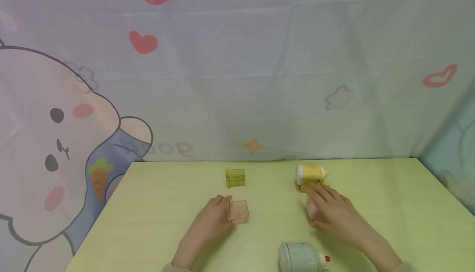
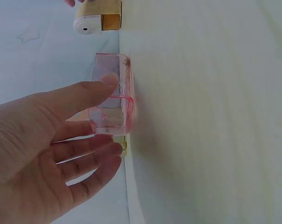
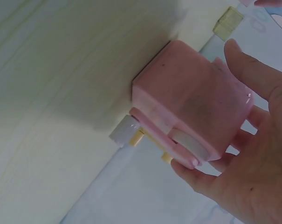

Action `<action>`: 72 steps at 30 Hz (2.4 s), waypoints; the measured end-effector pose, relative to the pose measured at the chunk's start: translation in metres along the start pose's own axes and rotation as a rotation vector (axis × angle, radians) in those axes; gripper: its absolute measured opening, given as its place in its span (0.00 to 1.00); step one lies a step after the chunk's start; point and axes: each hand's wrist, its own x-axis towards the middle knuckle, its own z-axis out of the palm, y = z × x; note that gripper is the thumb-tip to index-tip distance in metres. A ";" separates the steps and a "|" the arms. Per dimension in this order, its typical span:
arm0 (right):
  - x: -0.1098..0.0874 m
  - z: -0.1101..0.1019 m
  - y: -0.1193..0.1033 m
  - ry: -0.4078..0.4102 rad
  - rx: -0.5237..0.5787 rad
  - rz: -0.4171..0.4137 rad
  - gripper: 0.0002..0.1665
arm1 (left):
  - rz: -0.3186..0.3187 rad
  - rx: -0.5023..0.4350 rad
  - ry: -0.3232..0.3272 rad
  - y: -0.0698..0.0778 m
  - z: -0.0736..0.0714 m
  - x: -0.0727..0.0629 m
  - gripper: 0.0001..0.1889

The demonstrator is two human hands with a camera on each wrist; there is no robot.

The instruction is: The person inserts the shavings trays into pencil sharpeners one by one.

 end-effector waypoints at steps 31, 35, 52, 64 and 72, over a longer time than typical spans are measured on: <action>0.010 0.008 0.021 -0.072 0.035 0.025 0.45 | -0.065 -0.453 -0.125 -0.019 0.016 0.007 0.30; 0.011 0.009 0.021 -0.059 0.039 0.020 0.44 | -0.053 -0.452 -0.125 -0.019 0.016 0.009 0.28; 0.013 0.011 0.020 -0.075 0.074 0.015 0.43 | -0.047 -0.471 -0.150 -0.014 0.015 0.009 0.27; 0.013 0.011 0.020 -0.086 0.050 0.019 0.43 | -0.046 -0.457 -0.155 -0.013 0.016 0.008 0.28; 0.013 0.011 0.020 -0.082 0.043 0.004 0.44 | -0.032 -0.474 -0.157 -0.010 0.019 0.012 0.28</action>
